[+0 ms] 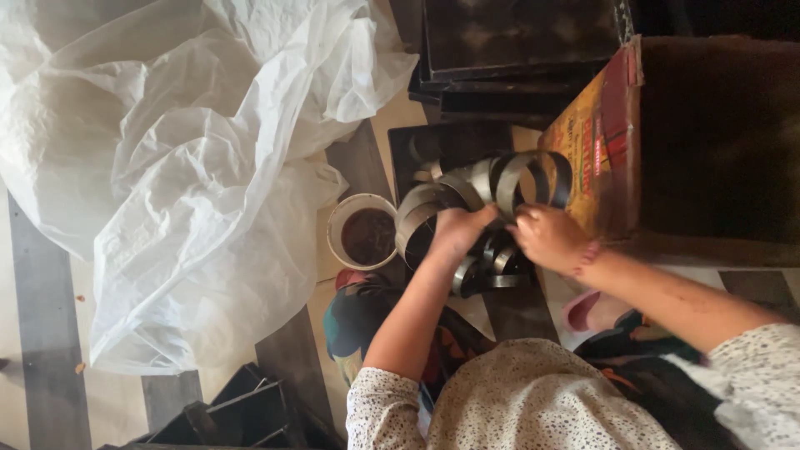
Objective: The recorder is organizing and stacking metal baking molds into a box.
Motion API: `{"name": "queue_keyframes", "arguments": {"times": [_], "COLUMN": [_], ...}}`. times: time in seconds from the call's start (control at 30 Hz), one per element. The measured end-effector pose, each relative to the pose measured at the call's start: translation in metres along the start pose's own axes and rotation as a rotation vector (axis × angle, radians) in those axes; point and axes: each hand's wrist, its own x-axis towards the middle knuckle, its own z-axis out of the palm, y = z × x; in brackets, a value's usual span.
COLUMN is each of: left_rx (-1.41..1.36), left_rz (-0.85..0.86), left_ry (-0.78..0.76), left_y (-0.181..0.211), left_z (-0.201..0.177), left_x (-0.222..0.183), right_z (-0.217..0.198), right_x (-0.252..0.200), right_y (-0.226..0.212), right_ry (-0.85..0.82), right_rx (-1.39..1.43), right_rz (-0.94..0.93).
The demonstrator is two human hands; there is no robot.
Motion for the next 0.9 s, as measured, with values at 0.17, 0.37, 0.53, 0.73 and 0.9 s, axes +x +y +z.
{"name": "queue_keyframes", "arguments": {"times": [0.17, 0.37, 0.53, 0.73, 0.9], "left_rx": [0.066, 0.201, 0.432, 0.390, 0.342], "left_rz": [-0.093, -0.012, -0.090, -0.054, -0.026], "left_ry": [0.047, -0.004, 0.036, -0.009, 0.042], "left_y": [-0.005, 0.015, -0.010, -0.009, -0.004], "left_z": [0.000, 0.000, -0.005, -0.005, -0.005], "left_x": [-0.008, -0.015, -0.004, -0.012, -0.007], "right_z": [0.004, 0.026, 0.025, 0.024, 0.014], "right_x": [-0.011, -0.031, -0.005, -0.038, -0.015], "right_y": [-0.022, 0.033, -0.022, 0.005, 0.026], "right_ry": [0.002, 0.182, -0.100, 0.192, 0.196], "right_rx": [0.314, 0.079, 0.140, 0.179, 0.063], "right_rz": [0.462, -0.227, 0.399, -0.048, -0.202]}}
